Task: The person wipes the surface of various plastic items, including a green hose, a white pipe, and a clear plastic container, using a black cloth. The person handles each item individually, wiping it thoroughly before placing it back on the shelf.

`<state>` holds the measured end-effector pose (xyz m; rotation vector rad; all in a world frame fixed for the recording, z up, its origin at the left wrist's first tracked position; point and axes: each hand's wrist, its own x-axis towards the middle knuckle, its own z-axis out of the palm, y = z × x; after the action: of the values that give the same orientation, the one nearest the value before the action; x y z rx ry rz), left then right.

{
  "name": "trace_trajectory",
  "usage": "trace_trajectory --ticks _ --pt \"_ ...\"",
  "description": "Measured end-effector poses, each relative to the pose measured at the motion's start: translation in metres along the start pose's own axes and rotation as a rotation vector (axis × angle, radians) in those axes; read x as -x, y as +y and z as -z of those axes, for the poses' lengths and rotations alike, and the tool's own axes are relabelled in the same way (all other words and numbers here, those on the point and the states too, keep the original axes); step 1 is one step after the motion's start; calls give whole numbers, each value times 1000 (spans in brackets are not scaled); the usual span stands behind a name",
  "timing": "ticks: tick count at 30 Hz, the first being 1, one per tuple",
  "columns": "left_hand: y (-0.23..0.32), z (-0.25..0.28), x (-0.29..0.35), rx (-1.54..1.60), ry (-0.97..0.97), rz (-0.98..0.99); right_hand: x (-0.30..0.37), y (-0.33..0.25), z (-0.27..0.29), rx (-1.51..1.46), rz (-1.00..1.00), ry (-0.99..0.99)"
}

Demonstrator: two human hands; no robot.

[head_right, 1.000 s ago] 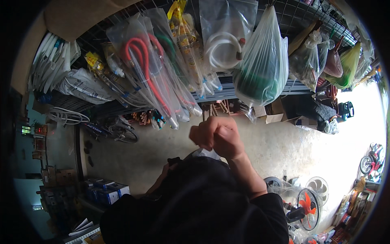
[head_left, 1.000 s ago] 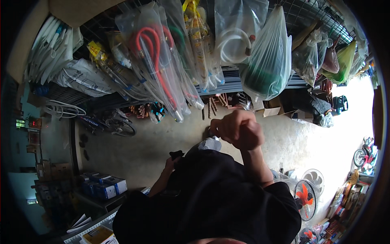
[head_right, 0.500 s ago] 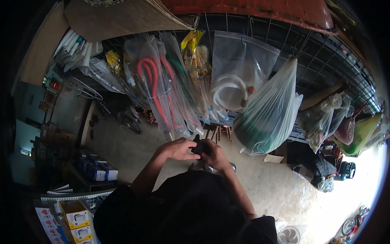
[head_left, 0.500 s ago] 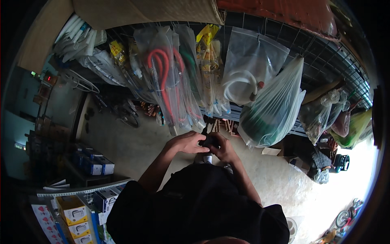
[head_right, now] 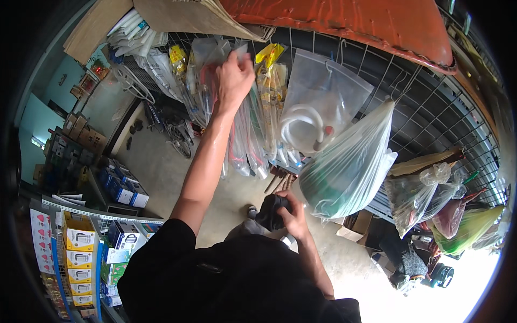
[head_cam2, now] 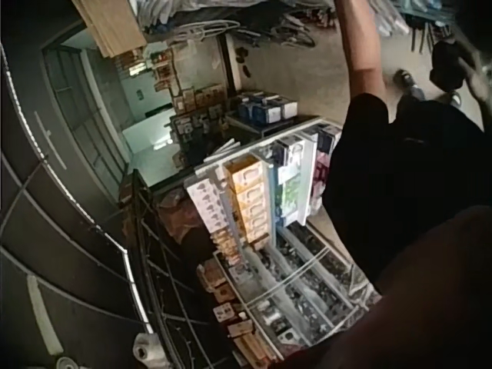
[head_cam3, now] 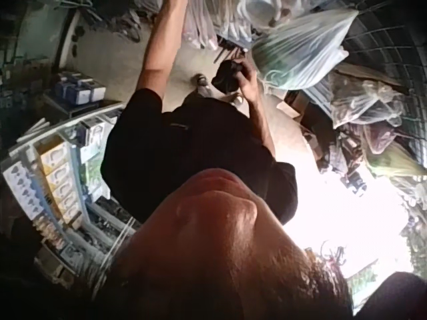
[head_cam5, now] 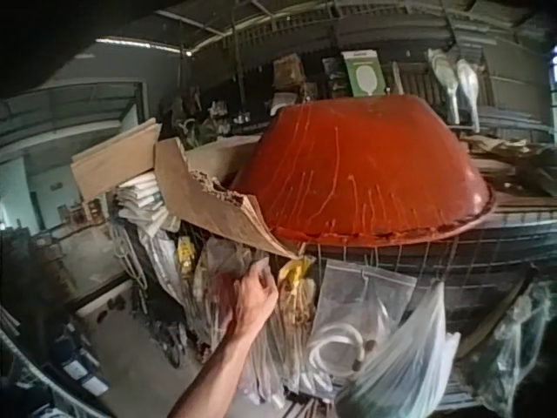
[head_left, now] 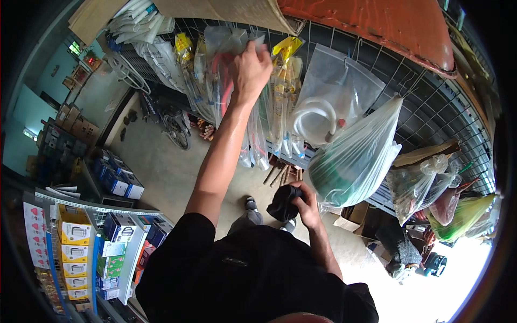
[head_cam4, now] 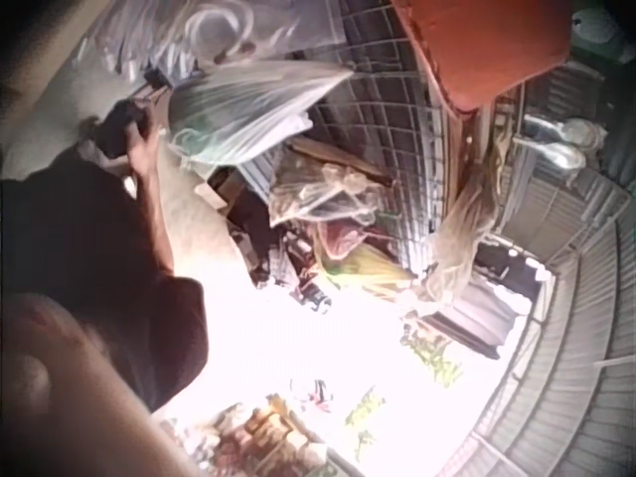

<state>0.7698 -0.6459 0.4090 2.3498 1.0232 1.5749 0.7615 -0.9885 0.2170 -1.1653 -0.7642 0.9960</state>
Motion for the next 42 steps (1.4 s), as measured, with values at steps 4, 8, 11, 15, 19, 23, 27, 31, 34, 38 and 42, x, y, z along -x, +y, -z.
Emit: trace_trajectory --ticks 4,8,11,15,19,23,27,31,34,38,42 --pt "-16 -4 -2 22 124 -76 20 -1 11 2 -3 39" --pt "-8 9 0 134 148 -84 15 -4 14 -5 54 37" --pt "-9 22 -3 144 162 -73 -11 -27 -5 93 53 61" --pt "-4 49 -14 144 113 -42 -95 -73 -44 448 57 83" --pt "-8 59 -25 195 -12 -133 -200 -52 -79 949 429 481" --pt "-13 66 -25 280 -159 3 -240 -35 -100 965 395 583" --pt "-13 71 -32 395 -340 -155 -250 -22 -79 945 423 606" --pt "-27 70 -51 630 -277 -200 -226 -31 -65 867 496 523" --pt "-34 71 -57 589 -339 -63 -209 -42 -54 835 490 472" --pt "-51 48 -62 602 -392 -185 -183 -64 -57 759 440 387" --pt "-50 38 -70 854 -519 -24 -169 -64 -51 665 299 309"
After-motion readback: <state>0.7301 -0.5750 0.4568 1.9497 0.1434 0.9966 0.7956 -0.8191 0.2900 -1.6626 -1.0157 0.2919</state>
